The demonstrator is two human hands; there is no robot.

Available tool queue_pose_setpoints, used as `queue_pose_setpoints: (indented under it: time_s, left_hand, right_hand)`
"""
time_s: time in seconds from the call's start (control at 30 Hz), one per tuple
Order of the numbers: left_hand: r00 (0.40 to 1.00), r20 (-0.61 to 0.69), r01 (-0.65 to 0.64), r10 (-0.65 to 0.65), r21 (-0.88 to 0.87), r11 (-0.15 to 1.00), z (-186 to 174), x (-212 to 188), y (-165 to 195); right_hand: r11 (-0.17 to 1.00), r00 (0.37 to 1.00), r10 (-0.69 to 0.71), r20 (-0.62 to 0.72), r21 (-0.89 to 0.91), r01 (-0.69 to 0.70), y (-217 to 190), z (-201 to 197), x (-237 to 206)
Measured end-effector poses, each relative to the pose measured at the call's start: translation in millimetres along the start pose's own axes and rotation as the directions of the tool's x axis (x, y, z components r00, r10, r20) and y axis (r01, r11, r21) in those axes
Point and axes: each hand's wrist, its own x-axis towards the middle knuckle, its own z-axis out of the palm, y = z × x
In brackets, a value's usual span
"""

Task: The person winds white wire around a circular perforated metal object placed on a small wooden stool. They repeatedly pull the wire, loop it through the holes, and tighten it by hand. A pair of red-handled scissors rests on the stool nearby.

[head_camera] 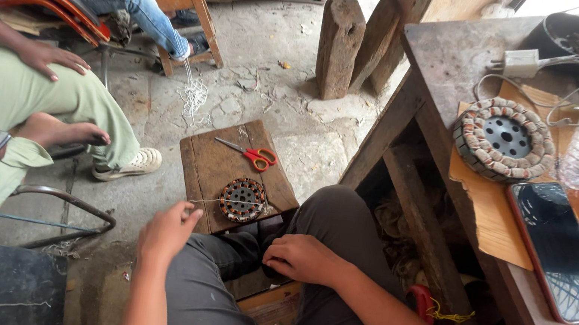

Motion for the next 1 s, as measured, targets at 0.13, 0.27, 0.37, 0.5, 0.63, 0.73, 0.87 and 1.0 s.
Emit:
queue_pose_setpoints:
  time_s: [0.13, 0.27, 0.37, 0.5, 0.63, 0.73, 0.87, 1.0]
  left_hand:
    - [0.941, -0.292, -0.126, 0.168, 0.158, 0.979, -4, -78, 16]
    - [0.757, -0.515, -0.312, 0.401, 0.254, 0.915, 18, -137, 13]
    - [0.721, -0.578, -0.332, 0.382, 0.196, 0.923, 53, -165, -2]
    - [0.662, -0.637, -0.377, 0.395, 0.173, 0.910, 110, -179, -35]
    - [0.629, -0.611, -0.417, 0.481, 0.256, 0.872, 150, -178, -58]
    - [0.399, -0.665, -0.475, 0.631, 0.439, 0.763, 150, -163, -65]
    - [0.562, -0.622, -0.464, 0.545, 0.309, 0.830, 154, -183, -69]
    - [0.639, -0.582, -0.474, 0.504, 0.219, 0.853, 153, -206, -64]
  right_hand:
    - [1.000, 1.000, 0.017, 0.012, -0.007, -0.017, 1, 2, 6]
    - [1.000, 0.999, 0.003, 0.040, 0.029, -0.004, 11, 8, 11]
    - [0.999, 0.999, 0.014, 0.052, 0.035, -0.016, 24, 14, 14]
    - [0.998, 0.997, 0.055, 0.054, 0.009, -0.055, 40, 23, 14]
    - [0.999, 1.000, 0.014, -0.013, 0.035, -0.014, 49, 28, 12]
    - [1.000, 0.998, 0.009, 0.063, -0.022, -0.007, 53, 28, 14]
    - [0.999, 0.997, 0.036, 0.067, 0.014, -0.037, 63, 30, 19]
    - [0.999, 0.996, 0.050, 0.068, 0.013, -0.051, 67, 41, 16]
